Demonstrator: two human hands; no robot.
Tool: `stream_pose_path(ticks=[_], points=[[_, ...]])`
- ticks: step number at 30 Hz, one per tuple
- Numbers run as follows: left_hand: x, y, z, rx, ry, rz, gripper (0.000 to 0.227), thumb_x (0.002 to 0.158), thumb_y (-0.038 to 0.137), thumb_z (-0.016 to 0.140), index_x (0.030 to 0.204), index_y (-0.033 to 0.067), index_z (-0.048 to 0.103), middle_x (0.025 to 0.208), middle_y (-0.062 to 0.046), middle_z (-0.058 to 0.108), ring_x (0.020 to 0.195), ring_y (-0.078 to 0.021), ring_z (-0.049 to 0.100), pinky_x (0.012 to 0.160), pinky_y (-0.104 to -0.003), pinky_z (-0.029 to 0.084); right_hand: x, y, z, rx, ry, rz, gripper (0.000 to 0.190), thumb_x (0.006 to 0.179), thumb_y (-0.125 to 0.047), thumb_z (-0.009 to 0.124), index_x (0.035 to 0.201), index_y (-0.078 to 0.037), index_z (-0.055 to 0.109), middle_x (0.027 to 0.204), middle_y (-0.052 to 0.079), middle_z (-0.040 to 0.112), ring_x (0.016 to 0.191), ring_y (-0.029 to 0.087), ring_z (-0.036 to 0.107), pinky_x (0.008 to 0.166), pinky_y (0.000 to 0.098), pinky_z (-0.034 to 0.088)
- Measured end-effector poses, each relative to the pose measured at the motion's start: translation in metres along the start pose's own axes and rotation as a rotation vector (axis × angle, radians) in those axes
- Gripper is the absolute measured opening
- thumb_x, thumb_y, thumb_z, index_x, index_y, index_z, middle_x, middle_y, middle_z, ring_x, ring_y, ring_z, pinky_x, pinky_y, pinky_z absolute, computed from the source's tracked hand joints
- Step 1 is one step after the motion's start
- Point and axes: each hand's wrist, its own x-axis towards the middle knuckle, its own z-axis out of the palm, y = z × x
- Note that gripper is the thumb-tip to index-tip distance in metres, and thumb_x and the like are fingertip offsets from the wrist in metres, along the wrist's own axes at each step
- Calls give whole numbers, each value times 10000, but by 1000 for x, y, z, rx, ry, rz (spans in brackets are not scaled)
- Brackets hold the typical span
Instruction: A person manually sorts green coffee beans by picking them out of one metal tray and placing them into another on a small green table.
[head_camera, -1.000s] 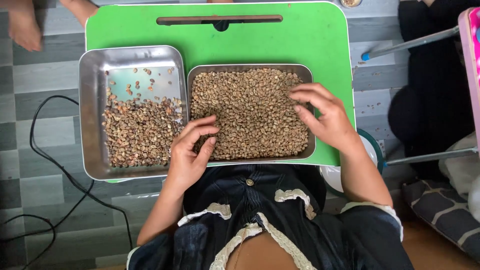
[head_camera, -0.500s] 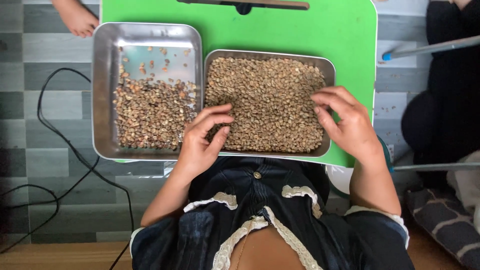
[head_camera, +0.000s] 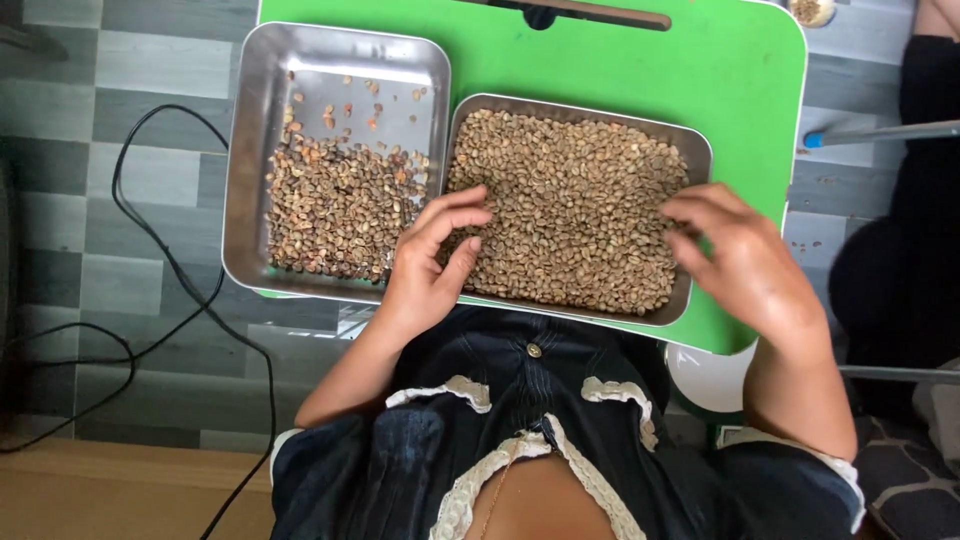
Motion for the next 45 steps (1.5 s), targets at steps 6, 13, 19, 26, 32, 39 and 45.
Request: stream_pose_path(ticks=[6, 13, 19, 26, 32, 39, 45], points=[[0, -4, 0, -145, 62, 37, 366, 995, -116, 528, 1339, 3, 559, 1497, -272, 427, 1377, -521, 444, 1117, -630, 410, 41, 1, 40, -6, -454, 34, 411, 880, 12, 625, 1291, 15, 636, 1242, 258, 615, 1171, 409, 631, 1010, 522, 538], [-1, -9, 0, -153, 48, 19, 396, 983, -117, 552, 1350, 29, 555, 1529, -249, 376, 1408, -503, 421, 1147, -621, 396, 60, -33, 26, 84, -551, -49, 408, 923, 0, 558, 1326, -39, 616, 1224, 165, 635, 1172, 309, 648, 1010, 460, 545], [-3, -14, 2, -139, 41, 25, 389, 978, -124, 556, 1339, 19, 562, 1536, -245, 370, 1404, -492, 437, 1136, -615, 409, 101, 14, 58, 60, -191, -108, 177, 956, 23, 619, 1100, 9, 721, 989, 153, 656, 914, 295, 675, 824, 417, 573], [-2, -14, 1, -149, 15, 19, 370, 987, -91, 567, 1337, 30, 568, 1535, -237, 368, 1404, -496, 439, 1129, -618, 420, 136, 47, 108, -48, -130, -179, 149, 869, -128, 763, 992, -45, 743, 891, 139, 672, 846, 376, 708, 730, 486, 587], [-1, -6, -2, -94, 28, 4, 391, 938, -104, 573, 1305, 30, 581, 1507, -206, 429, 1401, -423, 474, 1154, -538, 427, 136, 9, 56, -8, -227, -30, 48, 932, -31, 698, 909, -28, 656, 785, 109, 622, 711, 265, 625, 627, 379, 547], [1, 5, -2, 17, -8, -13, 258, 876, -98, 584, 1098, -3, 674, 1359, -160, 601, 1200, -302, 630, 1003, -385, 522, 171, -81, 36, 342, -189, -476, 136, 915, 84, 602, 988, -6, 674, 722, 19, 665, 516, 110, 525, 457, 285, 429], [0, 3, -4, 3, -33, -13, 259, 877, -98, 595, 1107, -2, 666, 1378, -160, 583, 1198, -300, 634, 982, -380, 529, 167, -50, 43, 196, -43, -405, 92, 964, 87, 650, 906, 18, 666, 733, 66, 638, 590, 162, 577, 538, 317, 483]])
